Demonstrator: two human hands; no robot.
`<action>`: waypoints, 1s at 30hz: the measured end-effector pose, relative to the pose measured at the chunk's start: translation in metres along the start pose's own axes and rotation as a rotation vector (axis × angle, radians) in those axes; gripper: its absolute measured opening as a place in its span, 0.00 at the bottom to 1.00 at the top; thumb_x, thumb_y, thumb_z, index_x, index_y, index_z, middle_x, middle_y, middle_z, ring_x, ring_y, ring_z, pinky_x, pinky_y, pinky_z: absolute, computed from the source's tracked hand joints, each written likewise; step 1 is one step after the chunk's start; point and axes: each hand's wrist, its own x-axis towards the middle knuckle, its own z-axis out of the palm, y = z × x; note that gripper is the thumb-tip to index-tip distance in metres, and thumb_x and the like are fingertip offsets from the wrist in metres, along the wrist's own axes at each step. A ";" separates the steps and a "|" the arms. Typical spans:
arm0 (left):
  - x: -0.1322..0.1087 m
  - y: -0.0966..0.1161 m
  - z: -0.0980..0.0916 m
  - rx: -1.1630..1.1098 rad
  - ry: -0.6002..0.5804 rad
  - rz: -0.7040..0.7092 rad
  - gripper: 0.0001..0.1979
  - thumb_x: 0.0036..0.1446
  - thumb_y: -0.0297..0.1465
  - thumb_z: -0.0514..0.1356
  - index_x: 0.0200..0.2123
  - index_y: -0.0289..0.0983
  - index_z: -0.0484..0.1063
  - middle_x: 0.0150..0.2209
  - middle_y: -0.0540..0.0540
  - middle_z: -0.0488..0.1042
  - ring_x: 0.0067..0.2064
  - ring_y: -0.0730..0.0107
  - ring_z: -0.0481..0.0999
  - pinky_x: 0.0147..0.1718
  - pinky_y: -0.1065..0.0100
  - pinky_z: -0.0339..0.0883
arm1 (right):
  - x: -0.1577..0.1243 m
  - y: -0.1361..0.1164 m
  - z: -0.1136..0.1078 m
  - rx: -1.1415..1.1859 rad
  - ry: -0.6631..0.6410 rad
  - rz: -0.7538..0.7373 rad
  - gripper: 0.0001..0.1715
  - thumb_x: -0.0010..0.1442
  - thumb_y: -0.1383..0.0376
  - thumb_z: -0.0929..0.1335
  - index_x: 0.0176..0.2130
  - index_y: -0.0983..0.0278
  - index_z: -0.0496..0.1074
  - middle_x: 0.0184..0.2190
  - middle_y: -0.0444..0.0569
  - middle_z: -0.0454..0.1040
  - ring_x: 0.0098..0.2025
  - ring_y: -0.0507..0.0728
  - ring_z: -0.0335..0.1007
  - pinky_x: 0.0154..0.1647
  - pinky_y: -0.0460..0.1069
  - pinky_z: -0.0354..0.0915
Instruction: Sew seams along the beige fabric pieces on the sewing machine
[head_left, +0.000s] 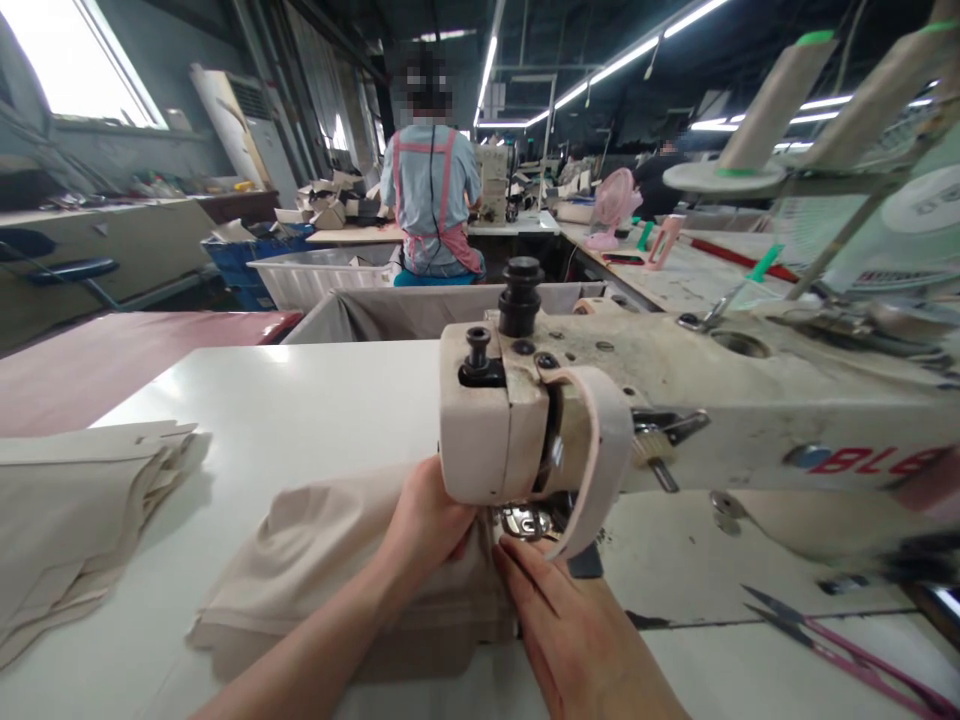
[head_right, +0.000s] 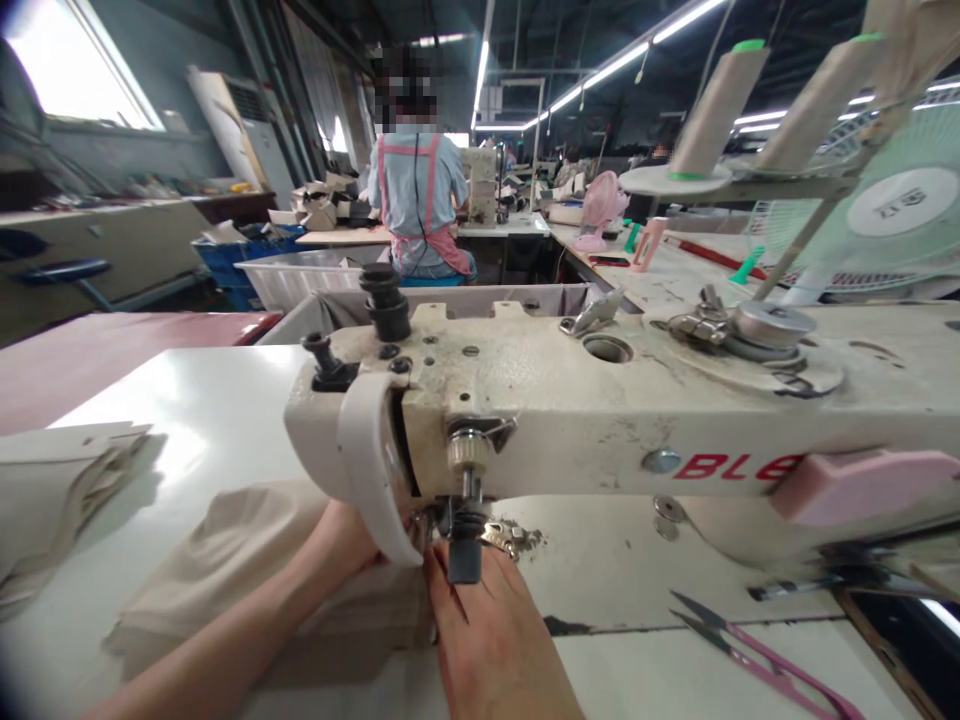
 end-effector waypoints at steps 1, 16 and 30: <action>-0.004 -0.001 -0.003 0.024 0.019 0.041 0.09 0.48 0.29 0.57 0.18 0.36 0.66 0.16 0.53 0.64 0.20 0.75 0.63 0.23 0.72 0.63 | 0.000 -0.001 -0.002 0.028 -0.005 0.014 0.26 0.60 0.77 0.59 0.58 0.74 0.64 0.55 0.60 0.70 0.55 0.65 0.67 0.54 0.58 0.69; -0.062 -0.017 -0.023 0.407 -0.271 0.578 0.10 0.65 0.27 0.51 0.35 0.37 0.71 0.31 0.47 0.72 0.32 0.69 0.70 0.29 0.71 0.64 | -0.019 -0.019 -0.009 0.125 0.029 -0.024 0.24 0.58 0.75 0.61 0.54 0.72 0.68 0.47 0.59 0.76 0.48 0.64 0.72 0.50 0.60 0.72; -0.048 -0.026 -0.009 0.519 -0.195 0.785 0.12 0.65 0.27 0.50 0.34 0.37 0.73 0.29 0.46 0.73 0.32 0.68 0.71 0.34 0.68 0.71 | 0.003 0.003 -0.009 0.125 0.006 -0.100 0.22 0.58 0.76 0.60 0.50 0.68 0.72 0.45 0.55 0.77 0.45 0.60 0.72 0.47 0.54 0.73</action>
